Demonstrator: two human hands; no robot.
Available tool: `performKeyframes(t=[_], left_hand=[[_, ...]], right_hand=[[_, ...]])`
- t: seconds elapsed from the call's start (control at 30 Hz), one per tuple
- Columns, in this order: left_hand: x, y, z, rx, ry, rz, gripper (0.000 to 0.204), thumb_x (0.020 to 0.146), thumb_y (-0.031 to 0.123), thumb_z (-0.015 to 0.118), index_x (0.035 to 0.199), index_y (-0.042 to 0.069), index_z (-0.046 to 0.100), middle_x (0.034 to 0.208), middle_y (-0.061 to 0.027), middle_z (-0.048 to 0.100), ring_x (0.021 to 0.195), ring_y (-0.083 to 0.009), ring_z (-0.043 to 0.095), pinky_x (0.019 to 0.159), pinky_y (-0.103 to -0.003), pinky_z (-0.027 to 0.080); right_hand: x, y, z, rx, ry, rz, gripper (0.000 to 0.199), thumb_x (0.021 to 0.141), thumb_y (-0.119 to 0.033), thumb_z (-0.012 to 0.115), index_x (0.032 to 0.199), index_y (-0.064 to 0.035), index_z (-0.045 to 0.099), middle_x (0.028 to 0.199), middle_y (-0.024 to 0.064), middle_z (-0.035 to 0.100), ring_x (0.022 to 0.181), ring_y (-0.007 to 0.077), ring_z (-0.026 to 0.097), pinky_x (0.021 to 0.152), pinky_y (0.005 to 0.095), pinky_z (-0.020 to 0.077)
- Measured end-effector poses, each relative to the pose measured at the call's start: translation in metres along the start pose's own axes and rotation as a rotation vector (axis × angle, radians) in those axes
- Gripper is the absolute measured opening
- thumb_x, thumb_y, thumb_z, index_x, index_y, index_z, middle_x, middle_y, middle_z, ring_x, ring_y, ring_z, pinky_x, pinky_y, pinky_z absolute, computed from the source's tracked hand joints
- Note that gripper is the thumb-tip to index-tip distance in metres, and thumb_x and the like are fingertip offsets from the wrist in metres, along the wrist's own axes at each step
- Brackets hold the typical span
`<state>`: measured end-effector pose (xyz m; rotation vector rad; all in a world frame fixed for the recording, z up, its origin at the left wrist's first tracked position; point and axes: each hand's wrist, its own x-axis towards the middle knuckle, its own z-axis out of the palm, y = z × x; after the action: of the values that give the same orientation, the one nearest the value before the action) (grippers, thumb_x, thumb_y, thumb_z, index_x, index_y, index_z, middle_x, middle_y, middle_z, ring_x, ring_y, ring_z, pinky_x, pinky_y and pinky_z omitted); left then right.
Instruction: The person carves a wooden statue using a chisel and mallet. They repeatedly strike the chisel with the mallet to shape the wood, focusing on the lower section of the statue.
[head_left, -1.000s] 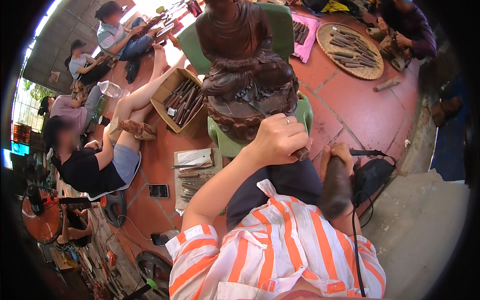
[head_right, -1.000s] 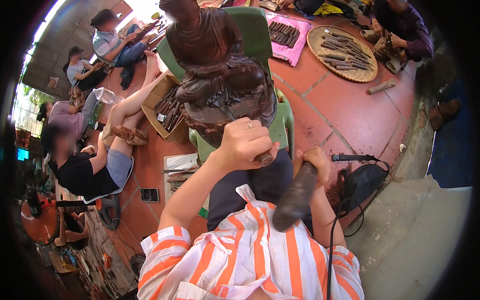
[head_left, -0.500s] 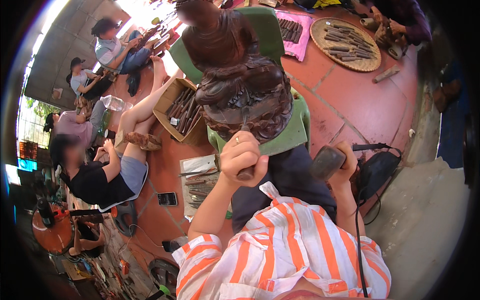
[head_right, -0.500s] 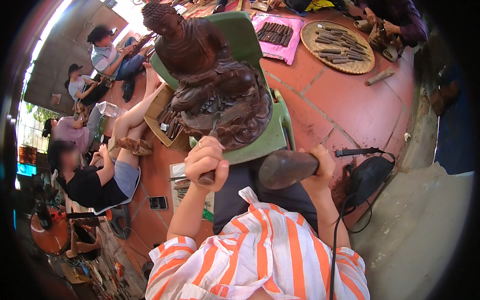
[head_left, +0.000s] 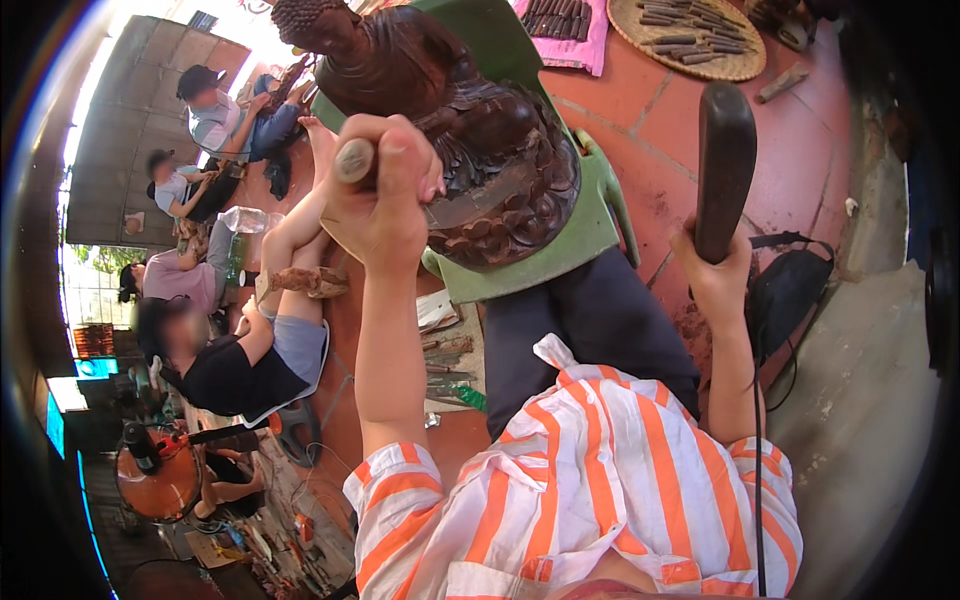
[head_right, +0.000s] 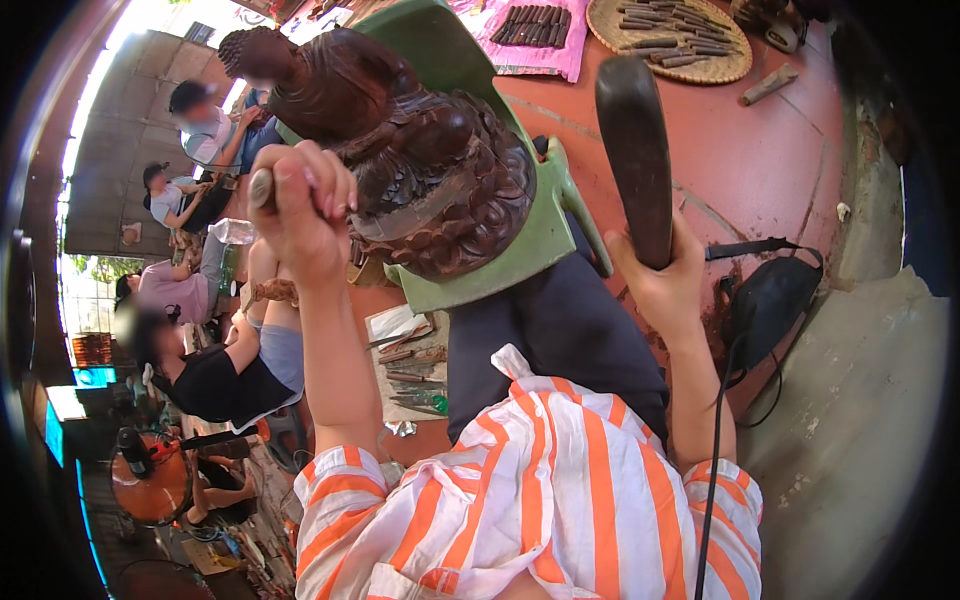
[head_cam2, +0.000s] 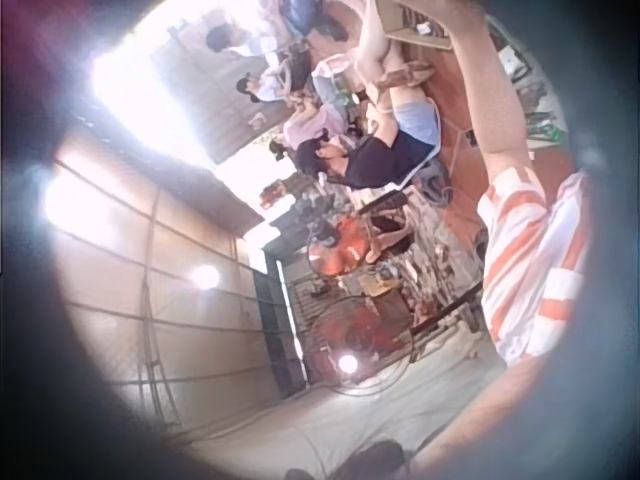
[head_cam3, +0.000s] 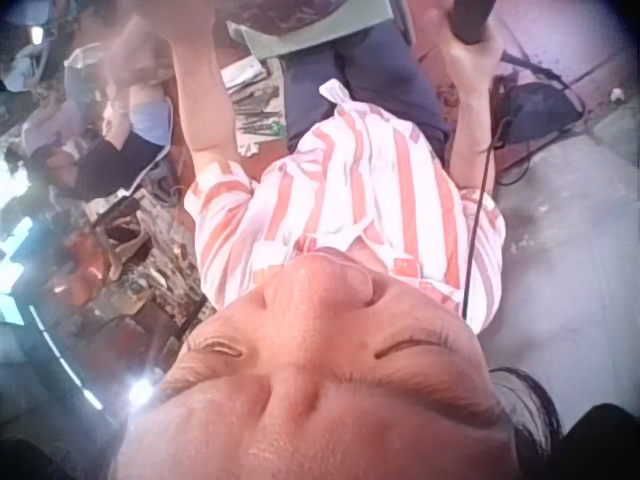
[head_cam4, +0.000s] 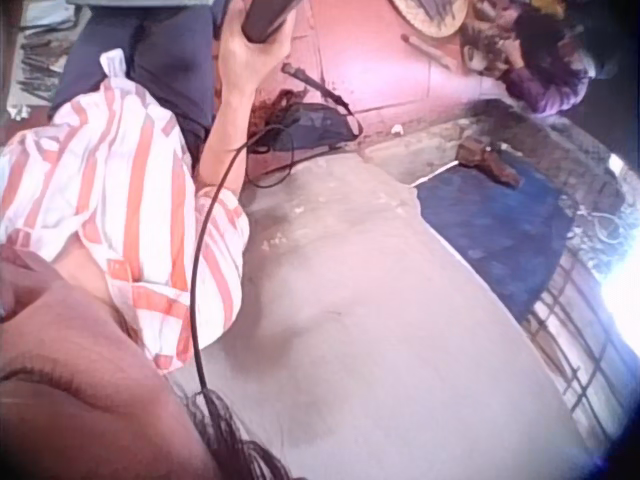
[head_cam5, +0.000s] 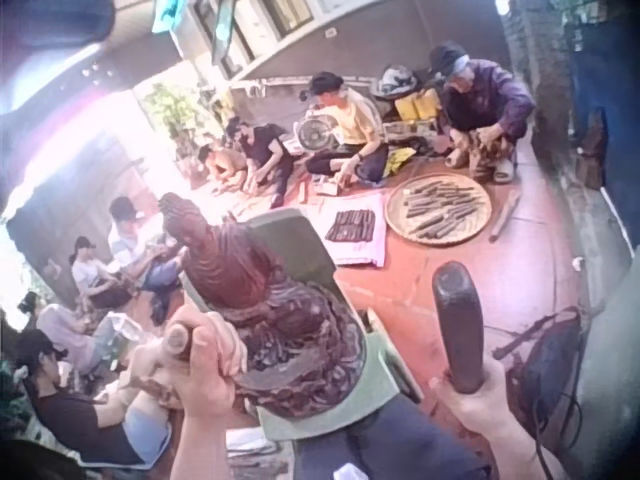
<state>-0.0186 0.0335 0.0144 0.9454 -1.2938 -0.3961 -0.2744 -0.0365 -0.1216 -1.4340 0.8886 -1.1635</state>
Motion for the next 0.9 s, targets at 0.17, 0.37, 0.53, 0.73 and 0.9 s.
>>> performKeyframes(t=[0.17, 0.37, 0.53, 0.73, 0.9], left_hand=[[0.000, -0.032, 0.002, 0.107, -0.047, -0.048, 0.028, 0.098, 0.020, 0.054, 0.076, 0.005, 0.047, 0.061, -0.0012, 0.042, 0.052, -0.0089, 0.039, 0.049, -0.024, 0.034], [0.000, -0.041, 0.010, 0.176, -0.010, -0.064, 0.027, 0.095, 0.019, 0.059, 0.075, 0.005, 0.048, 0.062, 0.0002, 0.045, 0.053, -0.0070, 0.041, 0.050, -0.022, 0.036], [-0.003, -0.040, 0.013, 0.217, 0.022, -0.053, 0.025, 0.091, 0.014, 0.066, 0.074, 0.003, 0.051, 0.064, 0.0016, 0.050, 0.056, -0.0040, 0.043, 0.051, -0.020, 0.035], [-0.006, -0.050, 0.020, 0.364, -0.015, 0.009, 0.022, 0.087, 0.007, 0.066, 0.071, 0.003, 0.052, 0.063, 0.0037, 0.048, 0.059, -0.0042, 0.039, 0.053, -0.022, 0.034], [0.012, -0.060, 0.014, 0.304, 0.156, -0.047, 0.024, 0.090, 0.009, 0.063, 0.070, 0.003, 0.052, 0.063, 0.0072, 0.047, 0.060, -0.0008, 0.039, 0.053, -0.020, 0.033]], right_hand=[[-0.001, -0.014, -0.004, 0.038, -0.051, -0.044, 0.023, 0.080, -0.002, 0.071, 0.100, -0.0012, 0.060, 0.073, -0.0044, 0.055, 0.067, 0.0021, 0.049, 0.059, 0.0189, 0.0387], [-0.007, -0.021, -0.013, 0.031, -0.106, 0.083, 0.028, 0.080, -0.002, 0.070, 0.106, -0.0006, 0.060, 0.078, -0.0010, 0.061, 0.073, 0.0036, 0.053, 0.062, 0.0204, 0.0416], [-0.005, -0.022, -0.009, 0.032, -0.091, -0.136, 0.025, 0.079, 0.000, 0.069, 0.102, 0.0002, 0.060, 0.076, -0.0005, 0.060, 0.071, 0.0054, 0.051, 0.063, 0.0229, 0.0427], [0.014, -0.048, -0.004, -0.001, -0.163, -0.258, 0.027, 0.077, 0.002, 0.067, 0.103, 0.0014, 0.060, 0.074, 0.0062, 0.060, 0.069, 0.0061, 0.051, 0.064, 0.0241, 0.0439], [0.049, -0.091, 0.002, -0.066, -0.300, -0.344, 0.031, 0.078, 0.001, 0.068, 0.108, 0.0020, 0.059, 0.084, 0.0045, 0.061, 0.079, 0.0068, 0.053, 0.072, 0.0229, 0.0446]])
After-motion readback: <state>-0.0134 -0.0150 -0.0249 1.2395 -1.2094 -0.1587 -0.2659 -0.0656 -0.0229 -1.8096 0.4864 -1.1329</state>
